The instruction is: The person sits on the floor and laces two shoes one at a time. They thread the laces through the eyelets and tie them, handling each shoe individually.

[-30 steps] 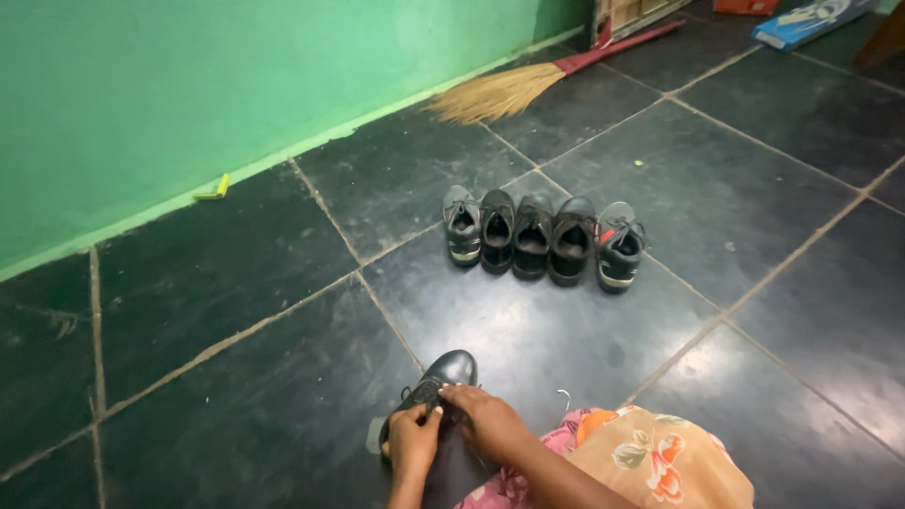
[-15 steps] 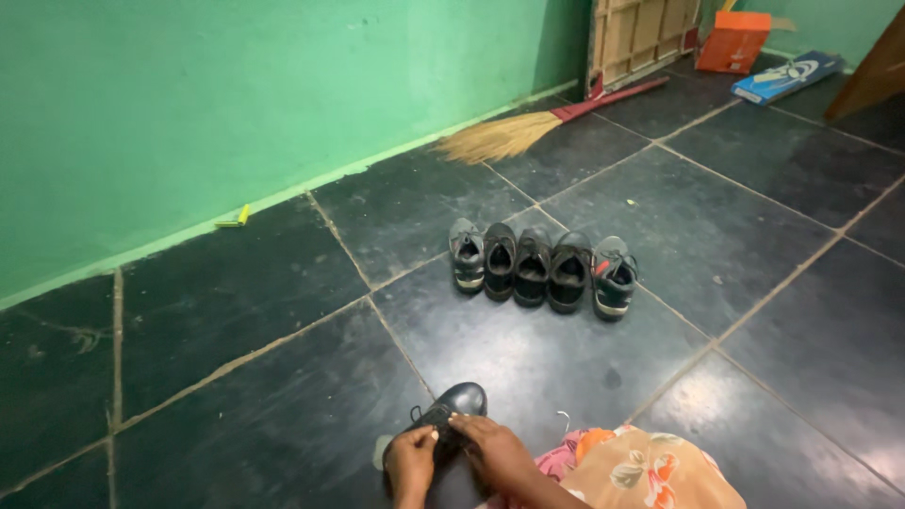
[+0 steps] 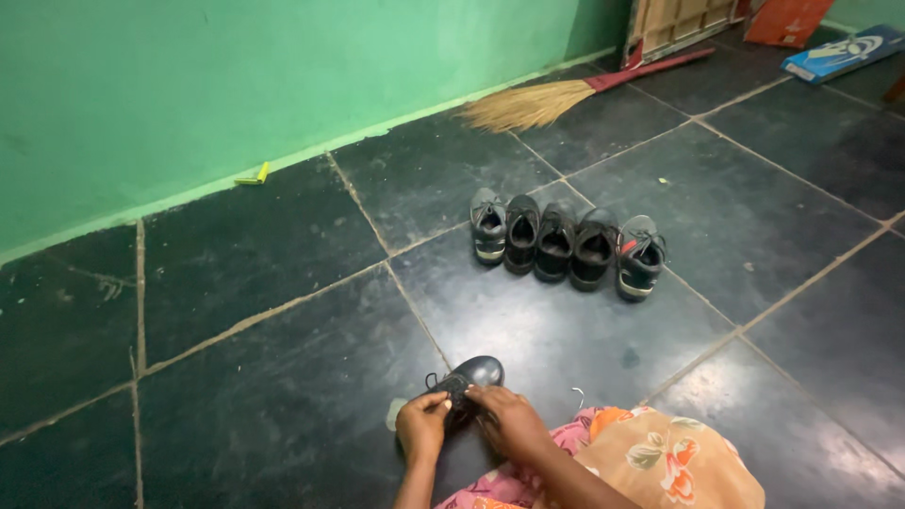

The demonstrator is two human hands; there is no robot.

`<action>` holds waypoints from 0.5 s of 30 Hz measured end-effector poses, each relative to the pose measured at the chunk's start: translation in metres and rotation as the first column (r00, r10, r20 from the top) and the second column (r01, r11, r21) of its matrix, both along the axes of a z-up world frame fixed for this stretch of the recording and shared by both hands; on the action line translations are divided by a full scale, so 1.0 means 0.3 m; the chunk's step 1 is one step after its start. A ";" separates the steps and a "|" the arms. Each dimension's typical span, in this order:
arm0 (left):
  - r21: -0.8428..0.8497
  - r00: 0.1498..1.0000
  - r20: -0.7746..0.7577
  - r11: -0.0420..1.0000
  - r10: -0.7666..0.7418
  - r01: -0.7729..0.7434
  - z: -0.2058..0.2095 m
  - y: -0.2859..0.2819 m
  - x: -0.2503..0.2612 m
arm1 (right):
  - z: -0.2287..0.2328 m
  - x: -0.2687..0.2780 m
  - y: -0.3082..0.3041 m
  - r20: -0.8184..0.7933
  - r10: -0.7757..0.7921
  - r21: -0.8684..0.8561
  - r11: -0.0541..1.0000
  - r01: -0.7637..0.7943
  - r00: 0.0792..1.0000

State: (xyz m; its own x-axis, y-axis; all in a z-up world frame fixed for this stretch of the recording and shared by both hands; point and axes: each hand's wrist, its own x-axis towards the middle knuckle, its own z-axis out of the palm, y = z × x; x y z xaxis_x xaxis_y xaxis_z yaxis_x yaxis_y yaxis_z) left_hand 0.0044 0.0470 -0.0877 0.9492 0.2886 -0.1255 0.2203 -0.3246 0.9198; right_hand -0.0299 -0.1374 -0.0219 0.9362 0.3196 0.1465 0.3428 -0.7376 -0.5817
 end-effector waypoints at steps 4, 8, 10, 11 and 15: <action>0.035 0.998 -0.066 0.999 0.018 -0.015 0.056 0.017 -0.015 | 0.021 0.004 -0.008 0.005 -0.028 0.099 0.995 0.027 1.000; 0.037 1.000 -0.015 0.999 -0.020 0.021 0.085 0.016 -0.001 | 0.038 0.025 -0.012 0.025 -0.101 0.144 0.985 0.096 0.995; 0.018 0.999 0.034 0.999 -0.043 0.042 0.082 0.015 0.007 | 0.042 0.029 -0.015 -0.010 -0.119 0.169 0.978 0.119 0.993; 0.010 0.999 0.033 0.999 -0.038 0.038 0.076 0.008 0.012 | 0.042 0.033 -0.017 -0.019 -0.128 0.170 0.977 0.129 0.992; -0.043 0.994 -0.069 0.996 -0.086 0.083 0.041 0.009 0.026 | 0.036 0.050 -0.030 -0.024 -0.167 0.173 0.970 0.169 0.986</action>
State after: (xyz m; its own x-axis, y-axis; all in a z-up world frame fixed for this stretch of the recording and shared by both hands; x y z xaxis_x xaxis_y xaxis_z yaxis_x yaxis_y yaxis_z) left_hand 0.0123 0.0496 -0.0755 0.9583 0.2010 -0.2031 0.2587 -0.3083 0.9155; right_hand -0.0150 -0.1464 -0.0112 0.9758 0.1280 0.1770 0.2167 -0.6712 -0.7089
